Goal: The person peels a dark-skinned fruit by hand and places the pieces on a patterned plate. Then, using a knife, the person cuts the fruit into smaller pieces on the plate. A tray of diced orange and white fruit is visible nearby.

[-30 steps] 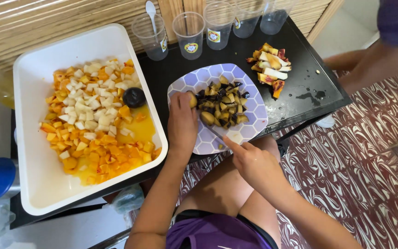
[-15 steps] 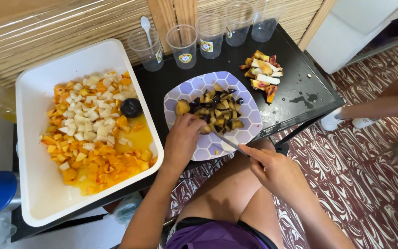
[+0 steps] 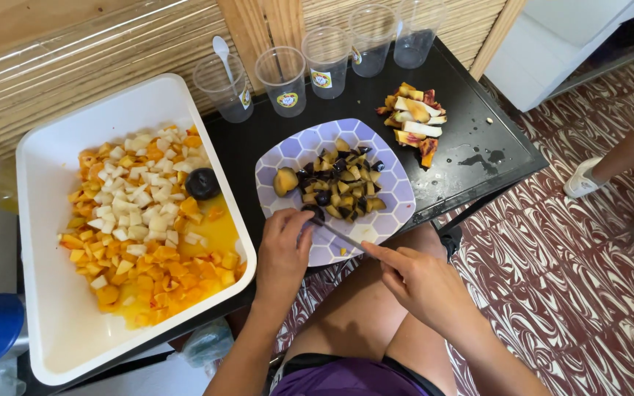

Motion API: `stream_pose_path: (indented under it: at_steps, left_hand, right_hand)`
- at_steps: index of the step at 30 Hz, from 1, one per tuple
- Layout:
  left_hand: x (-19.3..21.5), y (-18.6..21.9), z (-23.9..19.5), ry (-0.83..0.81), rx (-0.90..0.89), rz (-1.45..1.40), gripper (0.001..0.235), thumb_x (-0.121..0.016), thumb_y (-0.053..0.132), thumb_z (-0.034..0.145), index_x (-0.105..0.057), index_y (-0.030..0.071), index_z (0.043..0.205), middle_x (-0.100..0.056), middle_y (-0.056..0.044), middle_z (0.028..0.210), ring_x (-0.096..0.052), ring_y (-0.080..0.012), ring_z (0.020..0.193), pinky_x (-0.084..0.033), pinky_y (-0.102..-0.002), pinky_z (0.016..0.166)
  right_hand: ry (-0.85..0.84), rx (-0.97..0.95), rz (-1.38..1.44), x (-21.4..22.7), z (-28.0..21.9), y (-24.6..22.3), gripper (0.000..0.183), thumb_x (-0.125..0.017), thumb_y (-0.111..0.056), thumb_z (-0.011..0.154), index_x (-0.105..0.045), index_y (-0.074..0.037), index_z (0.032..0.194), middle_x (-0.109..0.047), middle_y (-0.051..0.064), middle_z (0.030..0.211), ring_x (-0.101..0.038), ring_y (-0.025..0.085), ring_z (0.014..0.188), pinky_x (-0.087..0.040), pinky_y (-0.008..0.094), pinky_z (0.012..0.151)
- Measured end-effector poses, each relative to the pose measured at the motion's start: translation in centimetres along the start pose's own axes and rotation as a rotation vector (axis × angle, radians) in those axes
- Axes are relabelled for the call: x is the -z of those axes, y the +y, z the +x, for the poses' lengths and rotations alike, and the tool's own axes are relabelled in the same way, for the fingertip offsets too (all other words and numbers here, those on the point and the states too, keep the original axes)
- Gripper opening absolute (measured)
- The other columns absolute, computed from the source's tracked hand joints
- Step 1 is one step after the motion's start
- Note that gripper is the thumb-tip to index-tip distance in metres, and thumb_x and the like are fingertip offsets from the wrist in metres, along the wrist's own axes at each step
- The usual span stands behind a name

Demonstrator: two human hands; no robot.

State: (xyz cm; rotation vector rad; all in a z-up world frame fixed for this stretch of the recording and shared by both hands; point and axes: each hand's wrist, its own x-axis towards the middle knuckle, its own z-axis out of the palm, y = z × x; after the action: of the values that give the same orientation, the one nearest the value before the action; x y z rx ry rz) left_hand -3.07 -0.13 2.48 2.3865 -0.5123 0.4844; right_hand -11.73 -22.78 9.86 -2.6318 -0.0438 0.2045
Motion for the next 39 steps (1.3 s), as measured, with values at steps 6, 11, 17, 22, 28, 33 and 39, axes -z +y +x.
stream_pose_path:
  at_steps: [6, 11, 17, 22, 28, 33, 39]
  left_hand:
    - [-1.7, -1.0, 0.4, -0.026, 0.037, -0.037, 0.021, -0.076, 0.027, 0.088, -0.071, 0.014, 0.103, -0.065, -0.003, 0.107, -0.067, -0.0239, 0.104, -0.056, -0.035, 0.089]
    - [-2.0, -1.8, 0.4, -0.025, 0.024, -0.061, 0.014, -0.075, 0.024, 0.089, -0.070, 0.015, 0.099, -0.065, -0.002, 0.105, -0.067, -0.0234, 0.103, -0.056, -0.033, 0.088]
    - [-1.9, -2.3, 0.7, -0.022, 0.032, -0.097, 0.014, -0.078, 0.019, 0.086, -0.071, 0.014, 0.097, -0.068, -0.003, 0.103, -0.069, -0.0238, 0.103, -0.057, -0.033, 0.088]
    - [-2.0, -2.6, 0.3, 0.027, 0.062, -0.064, 0.017, -0.080, 0.018, 0.084, -0.070, 0.014, 0.096, -0.067, -0.002, 0.100, -0.069, -0.0215, 0.101, -0.057, -0.030, 0.086]
    - [-1.2, -1.6, 0.5, 0.060, -0.010, -0.166, 0.021, -0.080, 0.006, 0.084, -0.067, 0.003, 0.100, -0.068, -0.009, 0.105, -0.067, -0.0241, 0.099, -0.053, -0.033, 0.092]
    - [-1.3, -1.5, 0.6, 0.073, 0.003, -0.160, 0.017, -0.079, 0.007, 0.083, -0.070, 0.003, 0.097, -0.067, -0.007, 0.101, -0.067, -0.0211, 0.095, -0.053, -0.031, 0.088]
    - [-0.7, -1.2, 1.1, 0.028, -0.005, -0.184, 0.014, -0.076, 0.003, 0.084, -0.067, 0.005, 0.094, -0.067, -0.007, 0.097, -0.067, -0.0233, 0.091, -0.052, -0.033, 0.083]
  right_hand:
    - [0.163, 0.124, -0.139, -3.4, 3.1, 1.7, 0.041, -0.050, -0.027, 0.093, -0.063, -0.038, 0.130, -0.060, 0.000, 0.074, -0.069, 0.029, 0.068, -0.060, 0.045, 0.060]
    - [0.067, 0.180, -0.190, -4.3, 4.1, 0.8, 0.047, -0.046, -0.026, 0.095, -0.054, -0.039, 0.139, -0.061, 0.003, 0.082, -0.069, 0.039, 0.056, -0.062, 0.049, 0.055]
    - [0.099, 0.302, -0.345, -6.1, 6.8, -0.9, 0.049, -0.047, -0.021, 0.095, -0.049, -0.029, 0.143, -0.059, 0.005, 0.085, -0.070, 0.040, 0.053, -0.061, 0.050, 0.049]
    - [0.103, 0.309, -0.316, -5.9, 5.4, 0.2, 0.046, -0.047, -0.024, 0.095, -0.053, -0.030, 0.141, -0.059, 0.003, 0.081, -0.070, 0.040, 0.051, -0.060, 0.049, 0.047]
    - [0.024, 0.215, -0.326, -2.8, 2.6, 1.0, 0.057, -0.057, -0.024, 0.092, -0.047, -0.030, 0.147, -0.053, 0.004, 0.076, -0.058, 0.040, 0.050, -0.045, 0.053, 0.038]
    - [0.084, 0.251, -0.284, -5.6, 4.4, 0.2, 0.062, -0.060, -0.021, 0.088, -0.046, -0.034, 0.147, -0.055, 0.005, 0.084, -0.058, 0.048, 0.045, -0.042, 0.058, 0.035]
    - [0.150, 0.327, -0.401, -7.9, 6.9, -1.0, 0.063, -0.060, -0.023, 0.089, -0.044, -0.026, 0.150, -0.061, 0.007, 0.088, -0.064, 0.036, 0.043, -0.048, 0.050, 0.034]
